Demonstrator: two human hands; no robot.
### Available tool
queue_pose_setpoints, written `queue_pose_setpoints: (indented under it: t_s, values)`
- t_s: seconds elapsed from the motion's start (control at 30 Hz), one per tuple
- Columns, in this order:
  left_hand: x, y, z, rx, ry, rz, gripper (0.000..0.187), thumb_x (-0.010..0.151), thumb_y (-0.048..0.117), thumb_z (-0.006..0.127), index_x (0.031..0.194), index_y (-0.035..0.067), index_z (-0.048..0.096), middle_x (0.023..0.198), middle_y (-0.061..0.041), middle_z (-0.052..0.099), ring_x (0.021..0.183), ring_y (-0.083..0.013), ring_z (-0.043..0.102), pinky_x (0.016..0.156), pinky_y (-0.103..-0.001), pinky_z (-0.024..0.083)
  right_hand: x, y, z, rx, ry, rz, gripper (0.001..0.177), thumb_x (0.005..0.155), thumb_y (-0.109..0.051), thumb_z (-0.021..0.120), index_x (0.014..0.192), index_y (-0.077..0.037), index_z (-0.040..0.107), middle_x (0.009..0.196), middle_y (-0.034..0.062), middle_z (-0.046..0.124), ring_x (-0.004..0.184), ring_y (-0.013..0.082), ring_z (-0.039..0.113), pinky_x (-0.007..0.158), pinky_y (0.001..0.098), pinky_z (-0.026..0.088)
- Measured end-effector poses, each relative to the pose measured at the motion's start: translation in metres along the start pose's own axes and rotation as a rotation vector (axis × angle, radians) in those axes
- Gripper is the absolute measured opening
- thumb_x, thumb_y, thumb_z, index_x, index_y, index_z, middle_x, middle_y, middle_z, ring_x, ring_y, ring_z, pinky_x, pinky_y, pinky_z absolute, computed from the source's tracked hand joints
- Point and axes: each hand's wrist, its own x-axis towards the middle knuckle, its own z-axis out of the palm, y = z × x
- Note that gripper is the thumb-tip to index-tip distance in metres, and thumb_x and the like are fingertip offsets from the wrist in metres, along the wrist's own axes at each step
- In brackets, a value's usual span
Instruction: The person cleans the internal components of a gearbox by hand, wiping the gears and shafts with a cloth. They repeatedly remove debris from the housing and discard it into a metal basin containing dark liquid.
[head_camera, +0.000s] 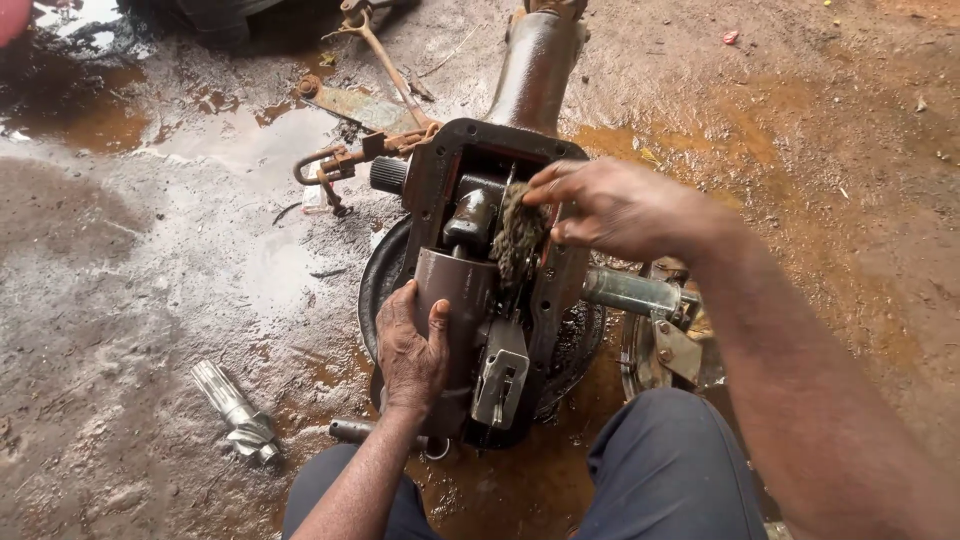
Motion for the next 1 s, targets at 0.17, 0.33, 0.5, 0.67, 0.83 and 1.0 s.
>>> queue_pose_setpoints:
  t_s: [0.17, 0.33, 0.5, 0.67, 0.83, 1.0]
  values:
    - [0.001, 0.006, -0.006, -0.024, -0.013, 0.011, 0.063, 0.104, 0.054, 0.048, 0.142, 0.004, 0.049, 0.134, -0.020, 0.055, 0.134, -0.0344, 0.049, 0.112, -0.051, 0.042, -0.049, 0.006, -0.035, 0.253, 0.100, 0.173, 0.052, 0.097, -0.022, 0.065, 0.149, -0.026, 0.061, 0.154, -0.0030, 0.055, 0.120, 0.0256, 0.064, 0.098, 0.0443, 0.058]
    - [0.002, 0.004, -0.005, -0.066, 0.039, 0.032, 0.060, 0.103, 0.051, 0.055, 0.138, 0.002, 0.054, 0.132, -0.019, 0.059, 0.127, -0.0351, 0.054, 0.108, -0.050, 0.046, -0.104, 0.055, -0.053, 0.304, 0.386, 0.013, 0.045, 0.092, -0.017, 0.068, 0.137, -0.015, 0.067, 0.145, 0.0038, 0.064, 0.114, 0.0222, 0.068, 0.092, 0.0357, 0.060]
    - [-0.002, -0.012, 0.008, -0.102, 0.071, 0.071, 0.053, 0.107, 0.045, 0.061, 0.138, 0.002, 0.054, 0.134, -0.020, 0.058, 0.127, -0.0372, 0.056, 0.106, -0.048, 0.048, -0.188, 0.116, -0.045, 0.419, 0.624, -0.065, 0.038, 0.094, -0.007, 0.070, 0.132, -0.006, 0.068, 0.139, 0.0118, 0.068, 0.117, 0.0231, 0.067, 0.096, 0.0352, 0.058]
    - [-0.004, -0.017, 0.006, -0.125, 0.032, 0.066, 0.059, 0.109, 0.049, 0.061, 0.144, 0.002, 0.053, 0.135, -0.022, 0.055, 0.130, -0.0384, 0.054, 0.107, -0.049, 0.047, -0.251, 0.193, 0.008, 0.760, 0.873, -0.050, 0.027, 0.098, -0.001, 0.072, 0.125, -0.002, 0.069, 0.132, 0.0137, 0.070, 0.121, 0.0236, 0.070, 0.109, 0.0386, 0.058]
    - [-0.008, -0.033, 0.013, -0.110, 0.035, 0.056, 0.074, 0.114, 0.063, 0.057, 0.143, -0.004, 0.049, 0.134, -0.024, 0.050, 0.135, -0.0357, 0.054, 0.110, -0.048, 0.048, -0.296, 0.256, 0.085, 1.201, 0.988, 0.209, 0.031, 0.095, -0.001, 0.068, 0.126, 0.000, 0.069, 0.123, 0.0167, 0.073, 0.113, 0.0265, 0.071, 0.105, 0.0422, 0.059]
    - [-0.006, -0.064, 0.020, 0.020, -0.020, 0.085, 0.077, 0.118, 0.072, 0.045, 0.137, -0.002, 0.050, 0.130, -0.020, 0.054, 0.127, -0.0299, 0.054, 0.107, -0.046, 0.049, -0.325, 0.341, 0.215, 1.397, 1.054, 0.416, 0.031, 0.094, -0.005, 0.068, 0.125, -0.001, 0.070, 0.118, 0.0132, 0.074, 0.104, 0.0241, 0.071, 0.093, 0.0382, 0.058]
